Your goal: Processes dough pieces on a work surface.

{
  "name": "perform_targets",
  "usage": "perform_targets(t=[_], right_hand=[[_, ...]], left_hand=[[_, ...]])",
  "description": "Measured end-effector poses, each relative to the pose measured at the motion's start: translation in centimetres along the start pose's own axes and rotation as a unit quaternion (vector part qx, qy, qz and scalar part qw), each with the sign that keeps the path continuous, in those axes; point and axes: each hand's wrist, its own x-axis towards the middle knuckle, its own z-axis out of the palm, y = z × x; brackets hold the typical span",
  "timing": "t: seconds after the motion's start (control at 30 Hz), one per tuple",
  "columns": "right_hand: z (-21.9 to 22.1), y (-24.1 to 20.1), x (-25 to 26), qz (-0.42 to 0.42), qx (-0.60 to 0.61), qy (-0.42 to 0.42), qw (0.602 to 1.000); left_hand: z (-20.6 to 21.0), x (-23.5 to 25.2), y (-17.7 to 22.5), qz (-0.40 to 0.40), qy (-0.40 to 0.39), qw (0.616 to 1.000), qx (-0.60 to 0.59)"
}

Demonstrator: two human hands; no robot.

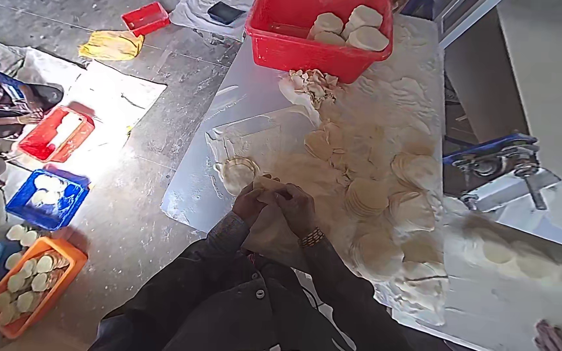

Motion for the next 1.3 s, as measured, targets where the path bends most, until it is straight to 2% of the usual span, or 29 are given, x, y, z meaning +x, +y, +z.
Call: perform_targets(t=[0.13,0.27,0.37,0.43,0.5,0.57,0.63,0.7,0.73,0.77,0.83,0.87,0.93,1.0,1.03,1.1,1.2,1.23,1.3], right_hand=[[0.3,-1.6,0.4,-0.053,0.004,0.048,0.997],[1.3,-2.9,1.0,-0.091,0.002,0.019,0.996],[1.8,-3.9,1.6,-0.018,0.088,-0.001,0.996],[1.9,-4.6,2.2,0.091,0.216,-0.023,0.972],[2.0,-5.2,2.2,0.133,0.283,-0.034,0.949],[2.8,-5.5,1.6,0.069,0.221,-0.023,0.972],[3.8,-5.8,0.6,-0.043,0.091,-0.008,0.995],[4.6,-6.3,0.2,-0.116,0.005,0.015,0.993],[4.9,-6.4,0.2,-0.122,-0.006,0.027,0.992],[5.1,-6.6,0.4,-0.102,0.007,0.03,0.994],[4.8,-7.1,1.0,0.005,0.106,-0.002,0.994],[4.5,-7.5,1.4,0.078,0.187,-0.032,0.979],[3.8,-7.6,2.2,0.198,0.337,-0.078,0.917],[3.4,-7.2,2.4,0.248,0.405,-0.095,0.875],[3.4,-7.2,2.3,0.243,0.404,-0.094,0.877],[3.8,-7.2,1.9,0.192,0.339,-0.073,0.918],[4.9,-7.0,0.9,0.061,0.124,-0.02,0.99],[5.2,-6.9,0.7,0.026,0.083,0.002,0.996],[5.3,-6.7,0.9,0.022,0.113,0.024,0.993]], left_hand=[[-0.6,-2.1,2.2,0.018,-0.06,0.998,0.029],[-2.6,-3.5,4.3,0.014,-0.122,0.98,0.159],[-4.0,-4.6,5.7,0.012,-0.143,0.967,0.209],[-4.6,-5.1,6.4,0.013,-0.127,0.972,0.197],[-4.9,-5.5,6.8,0.012,-0.085,0.98,0.178],[-5.1,-5.6,7.3,0.011,-0.065,0.983,0.169],[-5.3,-5.6,7.6,0.01,-0.062,0.984,0.165],[-5.3,-5.7,8.1,0.008,-0.064,0.98,0.187],[-5.4,-5.7,8.4,0.005,-0.074,0.976,0.206],[-5.6,-5.7,8.7,0.003,-0.089,0.971,0.222],[-6.1,-5.7,9.2,0.002,-0.116,0.963,0.243],[-6.3,-5.6,9.4,0.005,-0.126,0.96,0.251],[-6.8,-5.4,9.7,0.007,-0.135,0.956,0.259],[-7.1,-5.2,9.8,0.01,-0.118,0.96,0.253],[-7.1,-5.1,9.8,0.013,-0.106,0.963,0.248],[-7.0,-5.0,9.7,0.014,-0.089,0.967,0.238],[-6.6,-5.0,9.8,0.007,-0.078,0.968,0.239],[-6.5,-4.9,9.8,0.004,-0.078,0.966,0.247],[-6.5,-4.5,9.9,0.003,-0.089,0.962,0.26]])
